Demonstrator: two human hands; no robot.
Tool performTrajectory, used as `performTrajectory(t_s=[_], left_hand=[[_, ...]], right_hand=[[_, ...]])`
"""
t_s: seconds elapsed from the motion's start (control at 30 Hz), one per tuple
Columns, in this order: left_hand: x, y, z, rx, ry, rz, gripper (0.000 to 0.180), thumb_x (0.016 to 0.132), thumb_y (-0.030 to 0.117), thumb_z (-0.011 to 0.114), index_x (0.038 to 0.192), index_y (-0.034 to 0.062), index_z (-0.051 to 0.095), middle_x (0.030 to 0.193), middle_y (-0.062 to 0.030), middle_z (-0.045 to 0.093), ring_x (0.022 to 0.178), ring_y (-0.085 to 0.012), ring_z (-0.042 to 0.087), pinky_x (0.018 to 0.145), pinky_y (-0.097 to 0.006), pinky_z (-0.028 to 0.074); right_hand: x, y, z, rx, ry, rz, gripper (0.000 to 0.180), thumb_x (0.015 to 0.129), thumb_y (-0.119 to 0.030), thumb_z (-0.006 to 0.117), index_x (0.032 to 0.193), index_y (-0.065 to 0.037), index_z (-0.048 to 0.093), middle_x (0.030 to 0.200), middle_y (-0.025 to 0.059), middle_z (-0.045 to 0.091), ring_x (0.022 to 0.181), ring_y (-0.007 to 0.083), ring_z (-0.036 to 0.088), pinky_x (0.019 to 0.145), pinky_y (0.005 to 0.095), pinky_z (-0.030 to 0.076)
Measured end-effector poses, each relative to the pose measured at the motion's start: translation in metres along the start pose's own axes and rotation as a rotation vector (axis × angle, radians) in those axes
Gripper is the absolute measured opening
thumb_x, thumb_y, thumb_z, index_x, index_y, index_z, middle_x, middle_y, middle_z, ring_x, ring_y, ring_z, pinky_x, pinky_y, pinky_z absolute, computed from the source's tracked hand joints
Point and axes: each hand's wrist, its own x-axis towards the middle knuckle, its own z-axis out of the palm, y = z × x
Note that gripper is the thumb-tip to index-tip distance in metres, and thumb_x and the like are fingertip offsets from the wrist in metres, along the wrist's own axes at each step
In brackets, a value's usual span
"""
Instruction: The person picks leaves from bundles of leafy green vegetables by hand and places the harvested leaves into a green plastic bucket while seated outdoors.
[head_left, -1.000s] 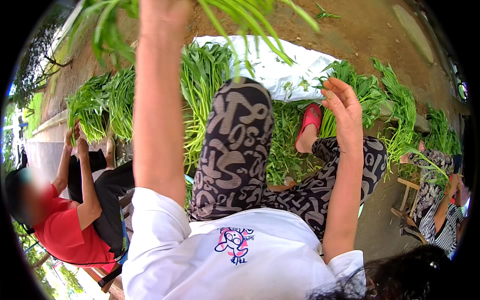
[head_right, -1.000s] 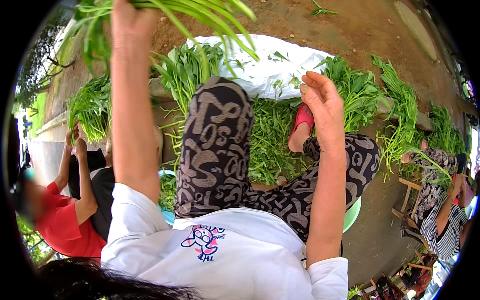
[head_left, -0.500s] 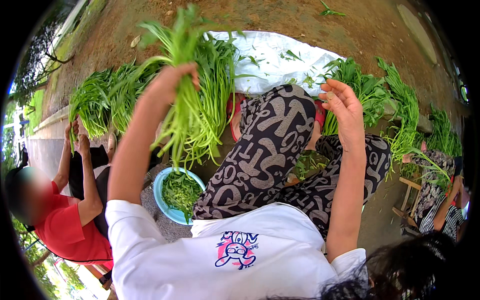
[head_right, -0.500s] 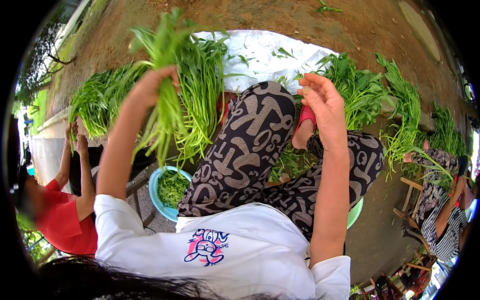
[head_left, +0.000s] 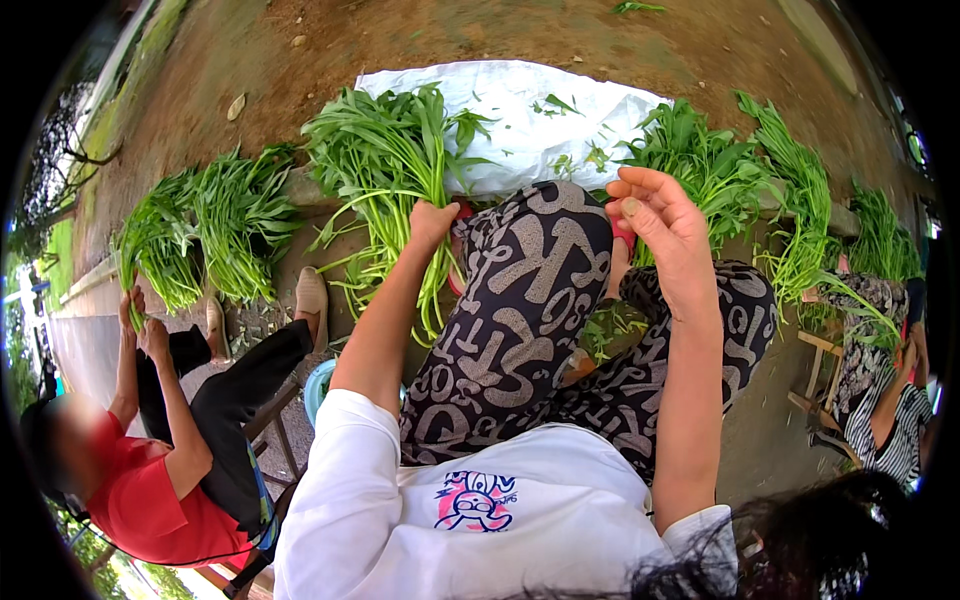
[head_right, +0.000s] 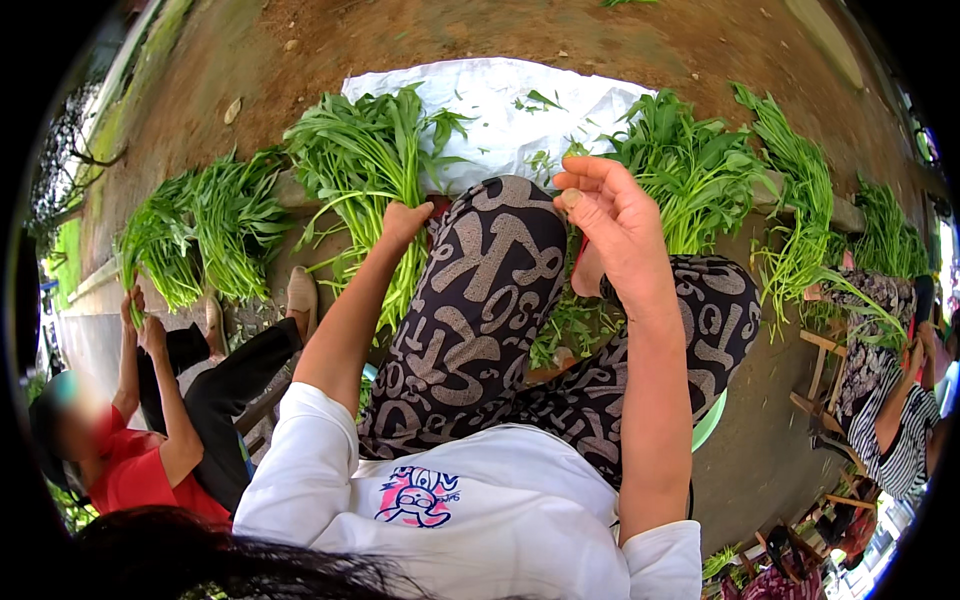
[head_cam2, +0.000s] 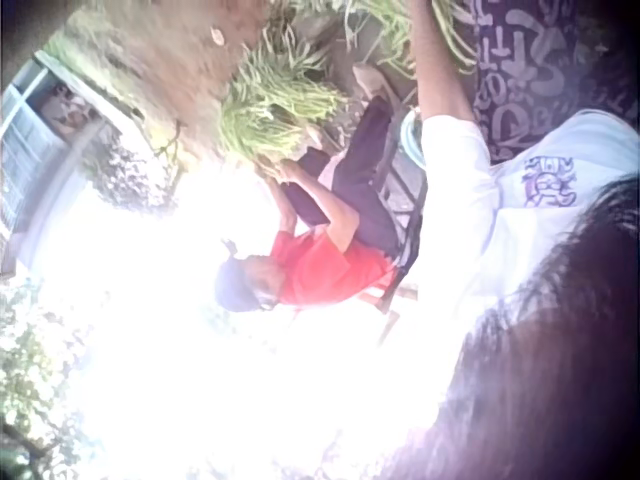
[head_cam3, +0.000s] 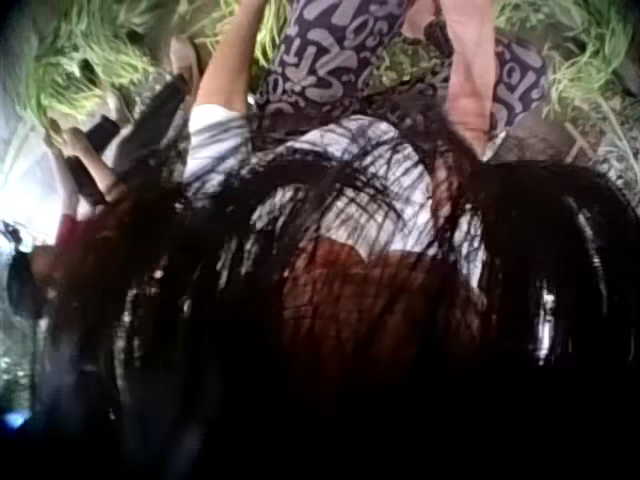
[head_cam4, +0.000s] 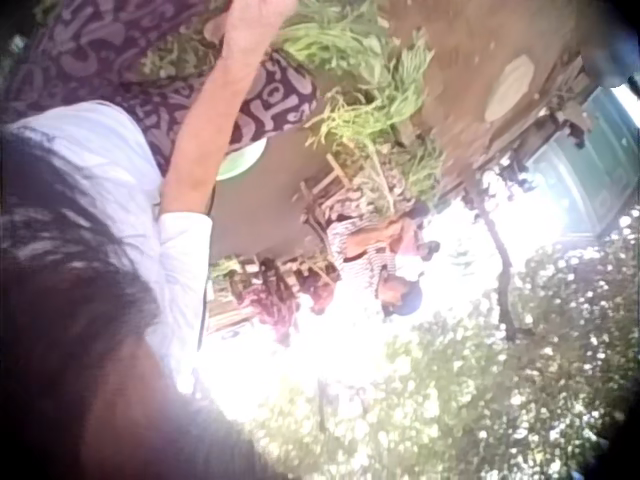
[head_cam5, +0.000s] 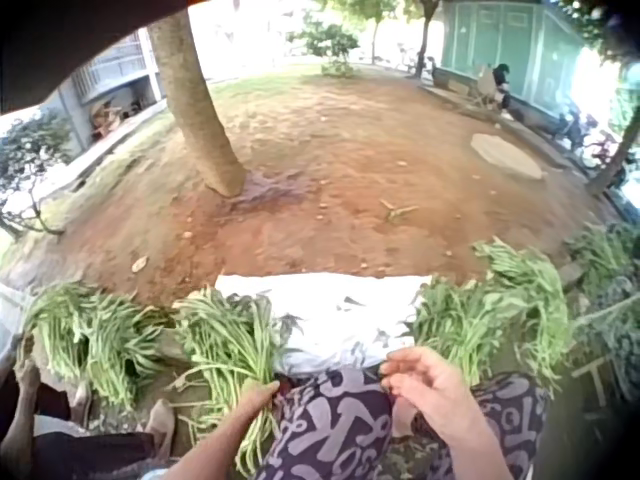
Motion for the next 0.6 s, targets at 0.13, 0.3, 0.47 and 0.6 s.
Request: performTrajectory(t_s=[0.13, 0.3, 0.47, 0.6], left_hand=[[-0.008, -0.001, 0.02, -0.009, 0.2, 0.134, 0.055, 0.065, 0.037, 0.079, 0.096, -0.006, 0.064, 0.09, -0.0231, 0.068, 0.085, -0.0345, 0.067, 0.076, -0.039, 0.052], [-0.03, 0.019, -0.012, -0.26, -0.123, 0.074, 0.056, 0.069, 0.026, 0.08, 0.103, -0.0128, 0.06, 0.093, -0.0199, 0.068, 0.081, -0.025, 0.065, 0.071, -0.035, 0.051], [-0.058, 0.012, -0.039, -0.339, -0.085, 0.036, 0.066, 0.078, 0.024, 0.073, 0.124, -0.0126, 0.044, 0.123, -0.0255, 0.054, 0.11, -0.0294, 0.057, 0.093, -0.036, 0.045], [-0.063, -0.004, -0.05, -0.827, 0.026, -0.064, 0.067, 0.084, 0.022, 0.068, 0.133, -0.01, 0.035, 0.126, -0.0231, 0.052, 0.116, -0.0301, 0.054, 0.096, -0.038, 0.045]], right_hand=[[0.001, -0.004, 0.002, 0.023, -0.024, 0.001, 0.032, 0.091, -0.011, 0.059, 0.12, 0.002, 0.053, 0.108, 0.0097, 0.062, 0.095, 0.0143, 0.059, 0.087, 0.0285, 0.047], [-0.001, -0.009, 0.002, 0.022, -0.032, -0.01, 0.033, 0.091, -0.011, 0.059, 0.12, 0.002, 0.053, 0.108, 0.0095, 0.061, 0.095, 0.0138, 0.058, 0.085, 0.0273, 0.047], [-0.001, -0.013, 0.005, 0.039, -0.059, -0.017, 0.033, 0.091, -0.012, 0.059, 0.12, 0.002, 0.053, 0.107, 0.0089, 0.061, 0.094, 0.0131, 0.058, 0.082, 0.0254, 0.047], [0.002, -0.014, 0.008, 0.053, -0.09, -0.029, 0.032, 0.091, -0.012, 0.059, 0.119, 0.002, 0.054, 0.105, 0.0084, 0.061, 0.093, 0.0126, 0.058, 0.081, 0.025, 0.047]])
